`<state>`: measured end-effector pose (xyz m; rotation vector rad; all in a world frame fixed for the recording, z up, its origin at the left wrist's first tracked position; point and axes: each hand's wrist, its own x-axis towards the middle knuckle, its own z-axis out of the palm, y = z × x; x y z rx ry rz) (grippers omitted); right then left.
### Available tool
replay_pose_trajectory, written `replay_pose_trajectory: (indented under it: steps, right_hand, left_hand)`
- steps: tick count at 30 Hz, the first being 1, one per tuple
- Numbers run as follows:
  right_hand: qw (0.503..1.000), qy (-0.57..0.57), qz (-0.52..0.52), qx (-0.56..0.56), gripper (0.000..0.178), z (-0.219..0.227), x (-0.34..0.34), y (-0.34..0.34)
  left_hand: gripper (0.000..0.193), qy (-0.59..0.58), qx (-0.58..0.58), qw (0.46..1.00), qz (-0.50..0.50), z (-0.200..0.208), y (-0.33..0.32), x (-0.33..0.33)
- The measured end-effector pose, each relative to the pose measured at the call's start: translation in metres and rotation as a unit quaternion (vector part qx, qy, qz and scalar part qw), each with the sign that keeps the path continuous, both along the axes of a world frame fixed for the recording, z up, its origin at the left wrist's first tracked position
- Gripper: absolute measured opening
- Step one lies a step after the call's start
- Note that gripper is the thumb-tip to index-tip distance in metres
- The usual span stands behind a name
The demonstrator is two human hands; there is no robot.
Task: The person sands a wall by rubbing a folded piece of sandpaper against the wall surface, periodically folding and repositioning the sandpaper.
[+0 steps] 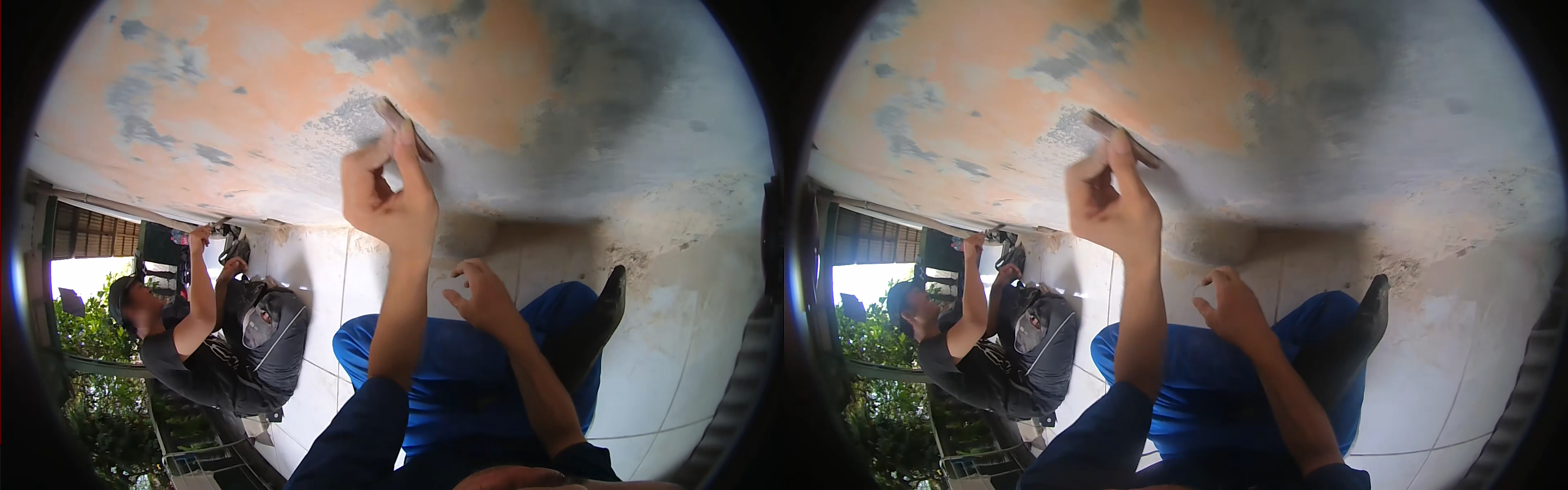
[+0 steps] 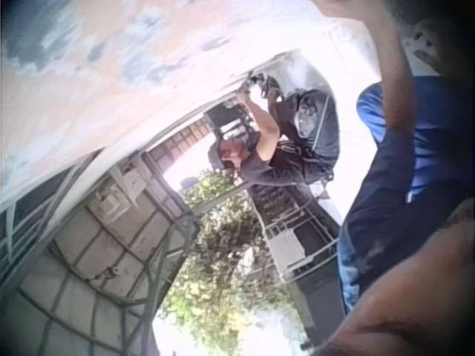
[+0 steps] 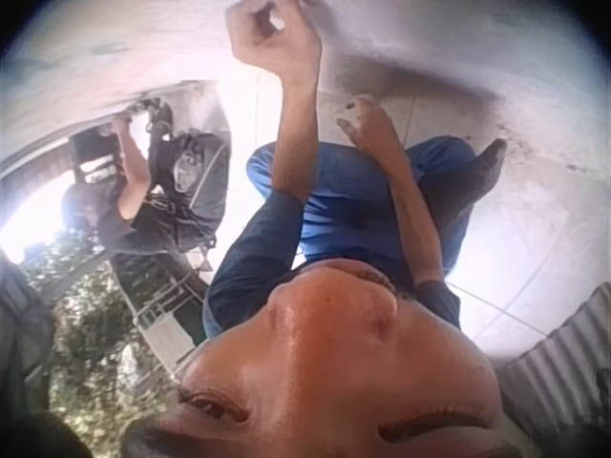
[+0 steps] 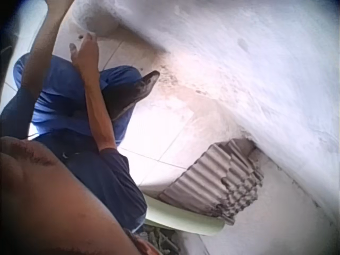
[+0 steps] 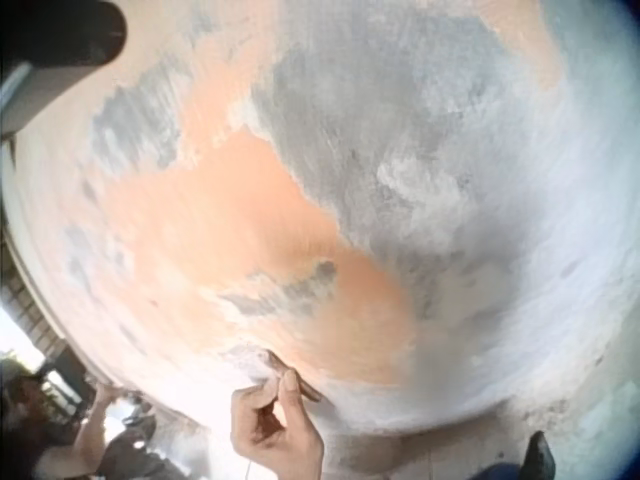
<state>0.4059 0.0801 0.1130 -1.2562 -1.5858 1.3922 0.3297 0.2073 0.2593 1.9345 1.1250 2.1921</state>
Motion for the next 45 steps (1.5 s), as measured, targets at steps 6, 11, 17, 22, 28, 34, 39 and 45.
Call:
replay_pose_trajectory:
  steps: [6, 11, 17, 22, 28, 34, 39, 45]
  right_hand:
    - [0.999, -0.023, -0.006, 0.029, 0.036, -0.013, 0.005, -0.006]
    - [0.998, -0.019, -0.038, 0.054, 0.037, -0.005, 0.010, -0.008]
    - [0.979, 0.106, -0.151, 0.084, 0.034, 0.015, 0.000, -0.026]
    - [0.914, 0.260, -0.296, 0.100, 0.025, 0.008, -0.032, -0.046]
    - [0.917, 0.282, -0.270, 0.085, 0.023, -0.003, -0.047, -0.065]
    - [0.925, 0.194, -0.287, 0.155, 0.019, 0.010, -0.033, -0.041]
    - [0.900, 0.190, -0.323, 0.223, 0.020, 0.077, -0.005, 0.016]
    - [0.848, 0.079, -0.337, 0.401, 0.017, 0.168, 0.001, 0.072]
  left_hand:
    - [0.011, 0.076, -0.128, 0.988, 0.047, -0.086, -0.037, -0.027]
    - [0.010, -0.047, -0.253, 0.963, -0.077, -0.094, -0.078, -0.057]
    - [0.010, 0.017, -0.307, 0.943, -0.126, -0.085, -0.106, -0.085]
    - [0.008, 0.001, -0.349, 0.919, -0.185, -0.106, -0.145, -0.092]
    - [0.009, 0.123, -0.299, 0.932, -0.162, -0.137, -0.170, -0.104]
    - [0.025, 0.084, -0.264, 0.939, -0.203, -0.155, -0.157, -0.101]
    - [0.029, 0.002, -0.435, 0.868, -0.238, -0.179, -0.134, -0.113]
    - [0.029, 0.084, -0.485, 0.846, -0.208, -0.196, -0.115, -0.138]
